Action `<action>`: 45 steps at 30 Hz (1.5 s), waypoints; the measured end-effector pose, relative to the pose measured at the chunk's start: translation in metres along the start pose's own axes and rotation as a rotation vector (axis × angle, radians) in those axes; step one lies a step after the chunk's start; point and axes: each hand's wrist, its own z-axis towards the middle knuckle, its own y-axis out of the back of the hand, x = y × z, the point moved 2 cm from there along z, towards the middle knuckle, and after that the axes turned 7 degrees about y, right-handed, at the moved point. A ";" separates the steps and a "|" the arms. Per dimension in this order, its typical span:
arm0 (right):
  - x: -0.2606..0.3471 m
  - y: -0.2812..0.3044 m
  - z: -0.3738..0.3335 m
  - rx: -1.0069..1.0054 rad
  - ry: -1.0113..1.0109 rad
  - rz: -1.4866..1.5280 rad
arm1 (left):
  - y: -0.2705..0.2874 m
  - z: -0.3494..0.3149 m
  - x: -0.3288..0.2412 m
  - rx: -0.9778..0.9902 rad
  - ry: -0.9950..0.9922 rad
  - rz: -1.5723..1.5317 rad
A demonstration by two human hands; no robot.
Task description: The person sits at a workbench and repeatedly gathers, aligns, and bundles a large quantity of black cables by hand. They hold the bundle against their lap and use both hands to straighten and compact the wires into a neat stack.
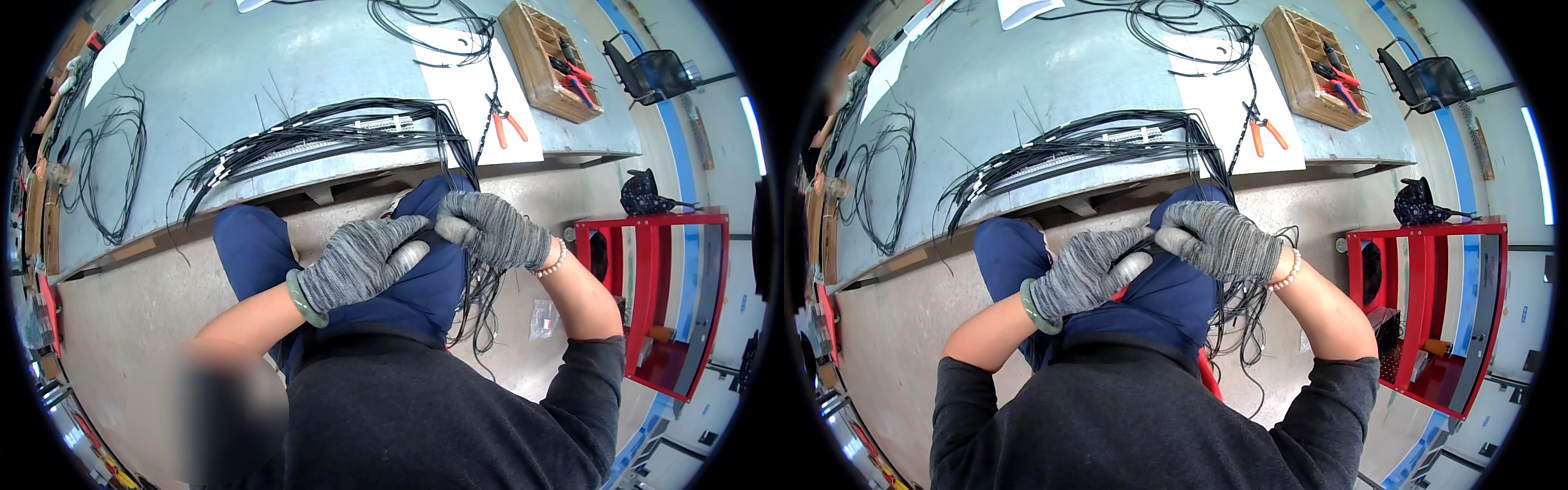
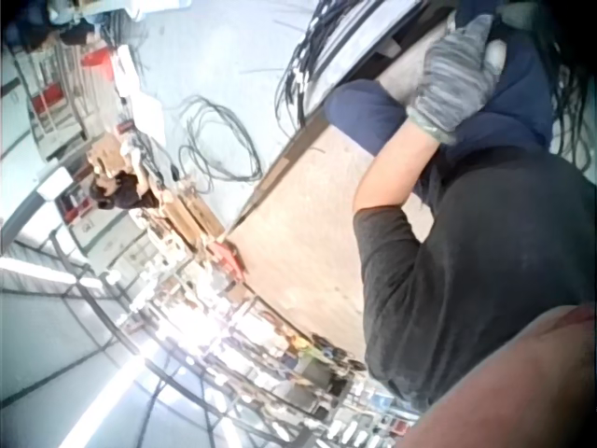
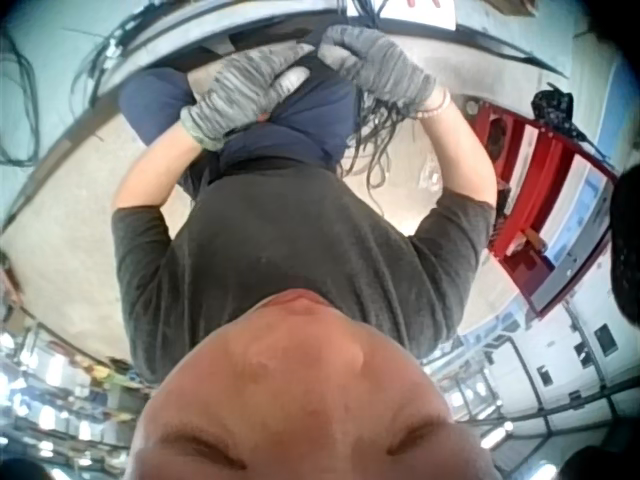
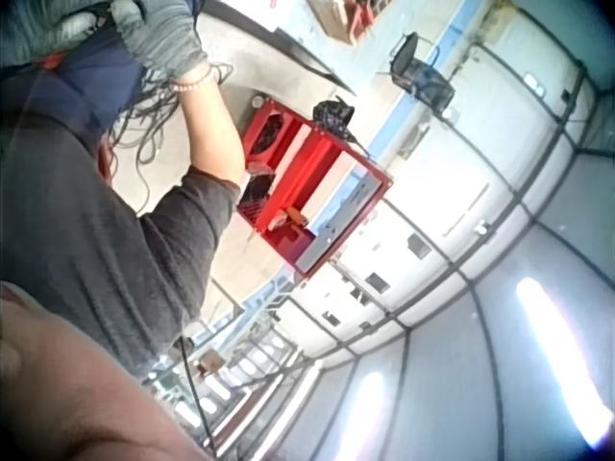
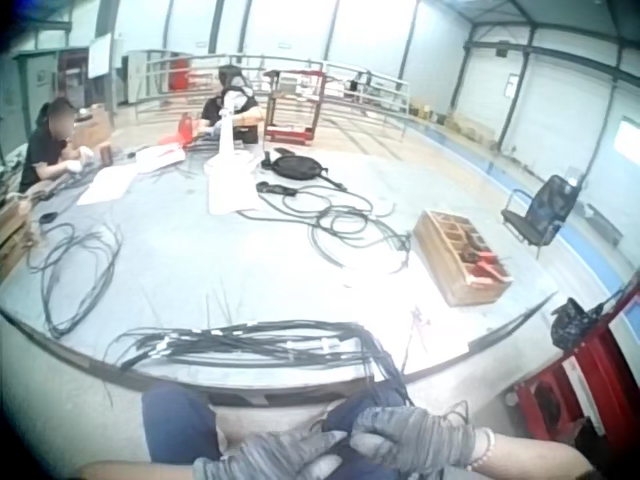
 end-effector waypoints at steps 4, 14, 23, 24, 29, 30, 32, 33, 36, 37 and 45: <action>-0.004 -0.009 0.002 0.205 -0.278 0.329 | 0.007 0.002 -0.005 0.190 -0.017 -0.001; 0.015 -0.014 -0.007 -0.020 0.030 -0.183 | 0.007 0.008 0.009 0.187 -0.013 -0.085; 0.013 0.001 -0.007 0.260 -0.315 0.358 | 0.013 0.003 -0.003 0.299 -0.046 0.077; 0.004 -0.004 -0.008 0.239 -0.322 0.440 | 0.011 0.000 0.000 0.250 -0.139 0.082; -0.015 -0.010 -0.012 0.275 -0.266 0.210 | 0.002 -0.007 0.004 0.299 -0.013 -0.098; -0.016 -0.012 -0.012 0.258 -0.292 0.161 | 0.000 -0.007 0.005 0.323 -0.018 -0.052; -0.023 -0.015 -0.011 0.267 -0.326 0.041 | -0.002 -0.008 0.006 0.336 0.006 -0.030; -0.021 -0.015 -0.011 0.257 -0.314 0.009 | -0.003 -0.010 0.006 0.326 0.035 -0.054; -0.014 -0.017 -0.009 0.209 -0.303 -0.087 | -0.002 -0.007 0.006 0.295 0.081 -0.048; -0.016 -0.018 -0.008 0.241 -0.339 -0.057 | 0.000 -0.005 0.005 0.284 0.090 -0.033; -0.013 -0.006 -0.006 0.195 -0.360 0.237 | 0.006 0.002 0.003 0.225 0.138 -0.156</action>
